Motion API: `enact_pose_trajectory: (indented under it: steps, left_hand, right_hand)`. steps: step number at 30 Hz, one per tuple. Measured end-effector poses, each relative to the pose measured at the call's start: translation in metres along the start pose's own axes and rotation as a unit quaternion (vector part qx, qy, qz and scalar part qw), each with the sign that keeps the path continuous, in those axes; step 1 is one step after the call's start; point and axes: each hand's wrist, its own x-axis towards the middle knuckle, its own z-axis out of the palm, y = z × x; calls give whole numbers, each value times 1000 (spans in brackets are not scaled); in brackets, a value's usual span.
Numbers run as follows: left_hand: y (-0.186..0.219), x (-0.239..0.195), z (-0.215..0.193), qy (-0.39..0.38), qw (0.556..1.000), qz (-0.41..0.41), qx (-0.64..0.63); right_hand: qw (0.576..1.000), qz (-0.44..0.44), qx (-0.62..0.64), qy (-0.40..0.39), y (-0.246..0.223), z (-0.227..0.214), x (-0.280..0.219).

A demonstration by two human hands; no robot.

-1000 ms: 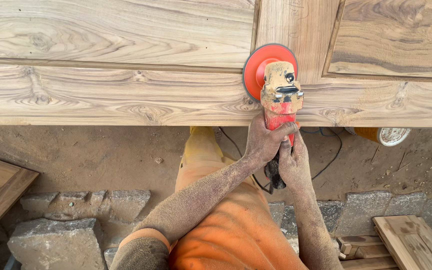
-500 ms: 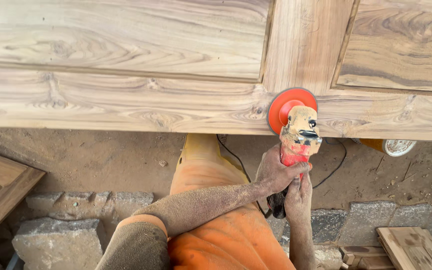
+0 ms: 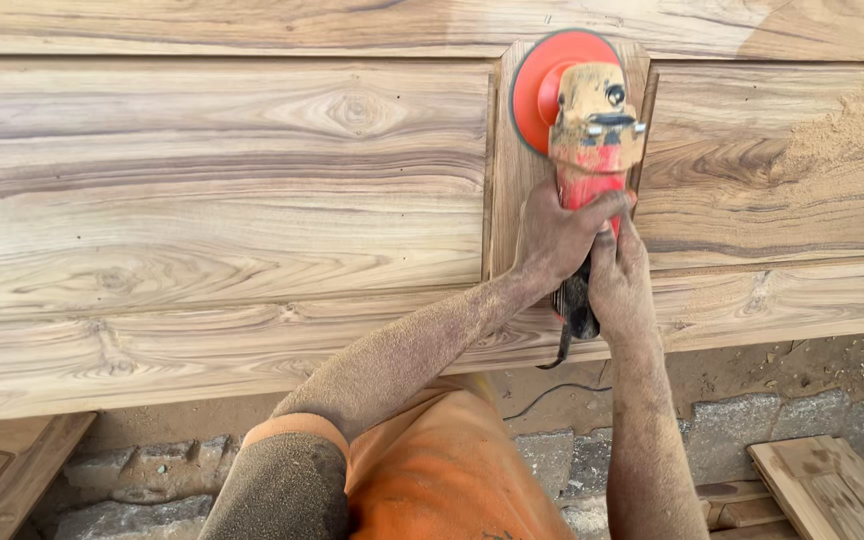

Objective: The person uses a red orbital sander to smooth the surface of a large wooden door panel. They move the tool across the flat surfaces and along the raised frame edges, generating sawdust. The work is performed in an outdoor area with other wood pieces nearby.

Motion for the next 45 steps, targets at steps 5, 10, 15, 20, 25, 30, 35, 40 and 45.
enact_pose_trajectory:
  steps: [5,10,15,20,25,30,35,40,45]
  left_hand:
    - [18,28,11,22,999,-28,26]
    - [9,-5,13,4,1000,-10,17]
    - [-15,-56,-1,2,998,-60,-9]
    - [-32,-100,-7,-12,998,-67,17]
    - [-50,-146,-10,-11,997,-67,42]
    - [-74,-191,-12,-38,991,-104,78]
    - [-99,-234,-11,-39,987,-107,115]
    - [-105,-248,-3,-94,979,-125,132]
    - [-84,-188,-4,-48,987,-90,127]
  right_hand:
    - [994,59,90,11,-18,-5,30]
    - [998,61,24,18,0,-11,-3]
    - [999,10,-50,19,40,-2,-55]
    - [1000,-4,-9,27,64,8,-102]
    - [997,49,-48,45,81,15,-154]
    - [998,26,-31,43,108,20,-202]
    - [993,91,-11,69,138,27,-258]
    - [977,125,136,104,143,29,-279]
    - [987,114,39,103,118,22,-207]
